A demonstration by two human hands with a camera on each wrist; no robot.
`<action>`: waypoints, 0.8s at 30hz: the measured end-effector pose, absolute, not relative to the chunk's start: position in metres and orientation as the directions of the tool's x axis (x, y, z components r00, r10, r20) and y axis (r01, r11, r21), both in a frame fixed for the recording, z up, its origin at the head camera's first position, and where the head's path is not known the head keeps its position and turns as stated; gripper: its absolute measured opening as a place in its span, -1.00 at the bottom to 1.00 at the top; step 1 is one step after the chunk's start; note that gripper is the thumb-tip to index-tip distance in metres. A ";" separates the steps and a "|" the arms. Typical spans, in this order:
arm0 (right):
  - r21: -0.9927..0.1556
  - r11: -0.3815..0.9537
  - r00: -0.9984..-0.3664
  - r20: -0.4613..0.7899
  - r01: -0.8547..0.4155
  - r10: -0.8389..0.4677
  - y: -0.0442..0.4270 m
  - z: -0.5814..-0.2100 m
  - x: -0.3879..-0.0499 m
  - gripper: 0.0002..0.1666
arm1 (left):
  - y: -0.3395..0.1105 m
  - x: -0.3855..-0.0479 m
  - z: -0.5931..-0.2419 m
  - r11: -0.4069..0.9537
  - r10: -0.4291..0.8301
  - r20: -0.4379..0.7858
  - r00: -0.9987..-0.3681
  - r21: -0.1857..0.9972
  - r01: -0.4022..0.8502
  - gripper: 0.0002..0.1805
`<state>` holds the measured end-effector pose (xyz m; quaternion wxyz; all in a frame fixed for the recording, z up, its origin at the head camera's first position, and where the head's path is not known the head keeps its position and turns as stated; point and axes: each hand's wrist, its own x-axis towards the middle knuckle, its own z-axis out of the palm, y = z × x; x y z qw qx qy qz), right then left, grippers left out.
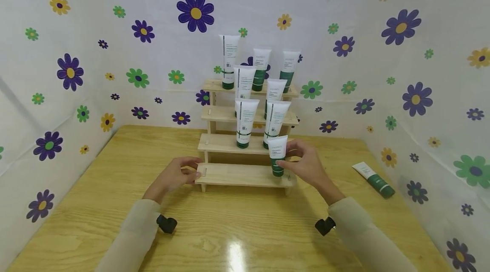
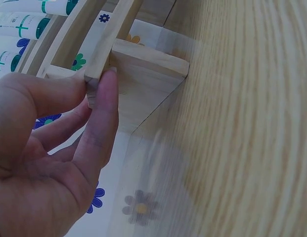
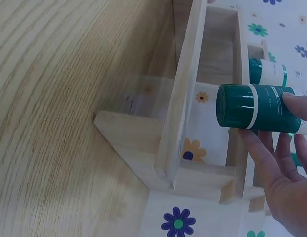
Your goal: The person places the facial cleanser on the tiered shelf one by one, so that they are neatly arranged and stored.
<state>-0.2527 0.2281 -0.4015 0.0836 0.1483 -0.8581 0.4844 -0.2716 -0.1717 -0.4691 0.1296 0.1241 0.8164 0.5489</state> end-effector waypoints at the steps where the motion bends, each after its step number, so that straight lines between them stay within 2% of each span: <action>1: -0.808 0.480 -0.940 0.290 -0.341 -0.178 0.225 -0.402 -0.253 -0.53 | -0.172 -0.272 -0.469 0.369 0.344 -0.075 -0.936 0.927 0.061 -0.44; 24: -0.826 0.445 -0.937 0.288 -0.347 -0.198 0.176 -0.417 -0.250 -0.50 | -0.173 -0.276 -0.472 0.375 0.347 -0.079 -0.935 0.925 0.061 -0.46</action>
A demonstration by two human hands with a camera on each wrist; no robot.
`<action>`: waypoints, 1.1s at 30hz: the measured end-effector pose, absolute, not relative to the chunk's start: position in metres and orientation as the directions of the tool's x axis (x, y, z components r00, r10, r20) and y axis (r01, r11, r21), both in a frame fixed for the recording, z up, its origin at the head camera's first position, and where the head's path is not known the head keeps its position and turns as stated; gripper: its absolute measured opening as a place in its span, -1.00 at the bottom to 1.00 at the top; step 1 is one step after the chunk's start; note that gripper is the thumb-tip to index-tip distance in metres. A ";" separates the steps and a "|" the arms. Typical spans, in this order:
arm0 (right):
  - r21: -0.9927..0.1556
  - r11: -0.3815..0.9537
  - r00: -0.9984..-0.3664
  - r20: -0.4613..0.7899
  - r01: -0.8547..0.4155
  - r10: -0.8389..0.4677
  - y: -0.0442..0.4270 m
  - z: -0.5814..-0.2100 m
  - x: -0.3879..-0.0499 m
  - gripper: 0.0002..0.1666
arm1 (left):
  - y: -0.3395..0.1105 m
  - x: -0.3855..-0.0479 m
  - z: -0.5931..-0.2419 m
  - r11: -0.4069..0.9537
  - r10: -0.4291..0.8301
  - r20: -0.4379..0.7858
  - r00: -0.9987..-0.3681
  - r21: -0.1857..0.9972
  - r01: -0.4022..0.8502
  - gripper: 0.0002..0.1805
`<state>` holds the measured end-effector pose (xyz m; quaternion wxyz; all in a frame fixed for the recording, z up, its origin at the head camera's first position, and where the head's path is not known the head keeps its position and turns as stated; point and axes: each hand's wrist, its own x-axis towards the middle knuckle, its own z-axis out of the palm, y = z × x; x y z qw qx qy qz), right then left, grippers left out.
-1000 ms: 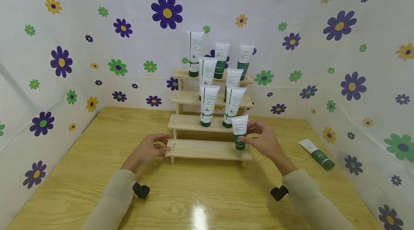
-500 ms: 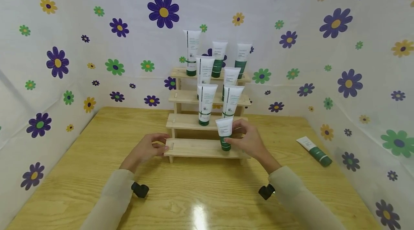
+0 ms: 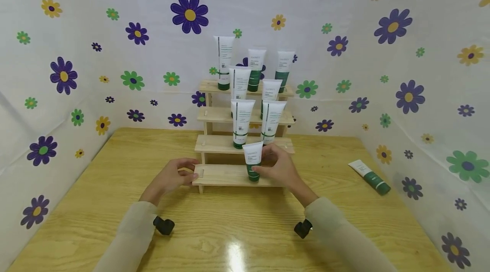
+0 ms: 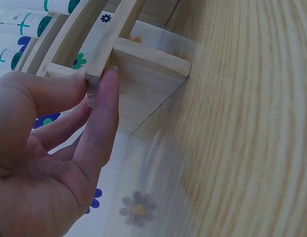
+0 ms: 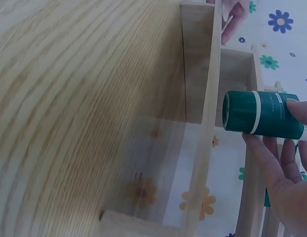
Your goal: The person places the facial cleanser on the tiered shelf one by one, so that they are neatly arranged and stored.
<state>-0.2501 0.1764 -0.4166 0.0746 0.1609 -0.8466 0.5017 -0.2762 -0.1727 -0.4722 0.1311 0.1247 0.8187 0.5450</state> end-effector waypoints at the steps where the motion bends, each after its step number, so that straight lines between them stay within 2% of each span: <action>1: -0.828 0.438 -0.936 0.290 -0.350 -0.198 0.174 -0.417 -0.250 -0.50 | -0.173 -0.276 -0.473 0.374 0.341 -0.082 -0.937 0.926 0.055 -0.46; 10: -0.862 0.338 -0.923 0.324 -0.379 -0.209 0.157 -0.425 -0.253 -0.49 | -0.175 -0.276 -0.474 0.378 0.339 -0.081 -0.937 0.924 0.056 -0.45; 23: -0.872 0.287 -0.915 0.351 -0.396 -0.199 0.145 -0.434 -0.254 -0.49 | -0.173 -0.274 -0.473 0.368 0.345 -0.076 -0.935 0.928 0.061 -0.45; 33: -0.916 0.243 -0.940 0.275 -0.320 -0.201 0.138 -0.435 -0.250 -0.51 | -0.174 -0.275 -0.473 0.371 0.352 -0.071 -0.933 0.926 0.069 -0.44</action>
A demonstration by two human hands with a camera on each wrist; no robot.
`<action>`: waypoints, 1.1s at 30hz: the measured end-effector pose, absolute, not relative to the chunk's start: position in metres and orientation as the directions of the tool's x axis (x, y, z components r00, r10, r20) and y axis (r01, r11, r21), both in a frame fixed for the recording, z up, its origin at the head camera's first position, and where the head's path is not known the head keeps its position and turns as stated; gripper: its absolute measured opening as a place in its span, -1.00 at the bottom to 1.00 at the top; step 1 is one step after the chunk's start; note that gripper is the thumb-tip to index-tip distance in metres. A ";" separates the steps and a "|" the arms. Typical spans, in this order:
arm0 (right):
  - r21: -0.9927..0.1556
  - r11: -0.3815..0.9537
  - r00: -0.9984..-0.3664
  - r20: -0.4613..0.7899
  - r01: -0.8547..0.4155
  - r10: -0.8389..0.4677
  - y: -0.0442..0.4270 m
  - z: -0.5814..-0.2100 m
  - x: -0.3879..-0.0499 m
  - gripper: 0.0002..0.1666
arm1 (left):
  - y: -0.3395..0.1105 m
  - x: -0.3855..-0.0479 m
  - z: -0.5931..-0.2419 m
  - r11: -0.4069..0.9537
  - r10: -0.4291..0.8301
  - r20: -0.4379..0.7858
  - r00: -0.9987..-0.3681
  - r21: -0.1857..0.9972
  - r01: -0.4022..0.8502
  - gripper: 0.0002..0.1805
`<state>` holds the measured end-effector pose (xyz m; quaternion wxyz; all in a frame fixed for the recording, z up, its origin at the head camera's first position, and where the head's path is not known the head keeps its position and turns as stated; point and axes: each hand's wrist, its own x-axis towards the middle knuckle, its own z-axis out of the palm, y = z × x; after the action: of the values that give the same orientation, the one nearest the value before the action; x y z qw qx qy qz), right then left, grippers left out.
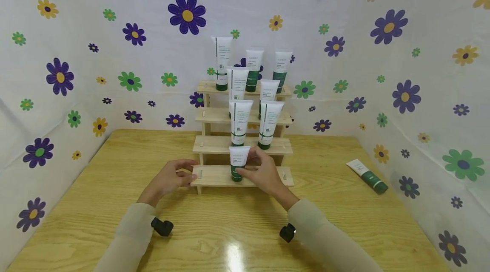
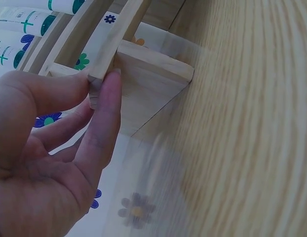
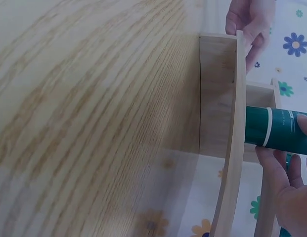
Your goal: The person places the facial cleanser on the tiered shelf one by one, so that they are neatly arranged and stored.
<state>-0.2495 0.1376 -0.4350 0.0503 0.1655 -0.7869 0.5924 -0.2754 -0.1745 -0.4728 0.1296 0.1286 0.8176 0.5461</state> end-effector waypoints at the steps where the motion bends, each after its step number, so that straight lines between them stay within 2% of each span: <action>1: -0.915 0.244 -0.939 0.276 -0.323 -0.205 0.137 -0.435 -0.249 -0.51 | -0.175 -0.275 -0.473 0.371 0.349 -0.073 -0.934 0.926 0.066 -0.44; 8: -0.880 0.297 -0.918 0.298 -0.370 -0.260 0.142 -0.436 -0.249 -0.55 | -0.174 -0.275 -0.475 0.372 0.350 -0.067 -0.934 0.925 0.073 -0.45; 13: -0.854 0.353 -0.906 0.272 -0.382 -0.323 0.153 -0.427 -0.251 -0.62 | -0.175 -0.274 -0.474 0.374 0.345 -0.071 -0.936 0.925 0.068 -0.45; 16: -0.842 0.416 -0.923 0.220 -0.344 -0.317 0.165 -0.420 -0.251 -0.67 | -0.174 -0.273 -0.472 0.373 0.349 -0.066 -0.935 0.925 0.073 -0.45; 21: -0.804 0.516 -0.940 0.150 -0.296 -0.305 0.195 -0.406 -0.252 -0.69 | -0.174 -0.273 -0.469 0.376 0.348 -0.066 -0.935 0.924 0.075 -0.46; 25: -0.810 0.523 -0.947 0.119 -0.266 -0.297 0.227 -0.397 -0.253 -0.66 | -0.174 -0.272 -0.469 0.374 0.357 -0.059 -0.932 0.924 0.084 -0.46; 29: -0.794 0.566 -0.965 0.093 -0.220 -0.244 0.263 -0.388 -0.254 -0.65 | -0.173 -0.272 -0.469 0.367 0.373 -0.048 -0.927 0.925 0.100 -0.45; 33: -0.730 0.652 -0.976 0.102 -0.205 -0.193 0.298 -0.383 -0.256 -0.63 | -0.174 -0.272 -0.470 0.370 0.362 -0.058 -0.930 0.925 0.086 -0.45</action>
<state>-0.2556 0.2983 -0.3826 0.0077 0.1095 -0.9087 0.4028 -0.2723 -0.1735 -0.4697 0.1268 0.1371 0.8178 0.5443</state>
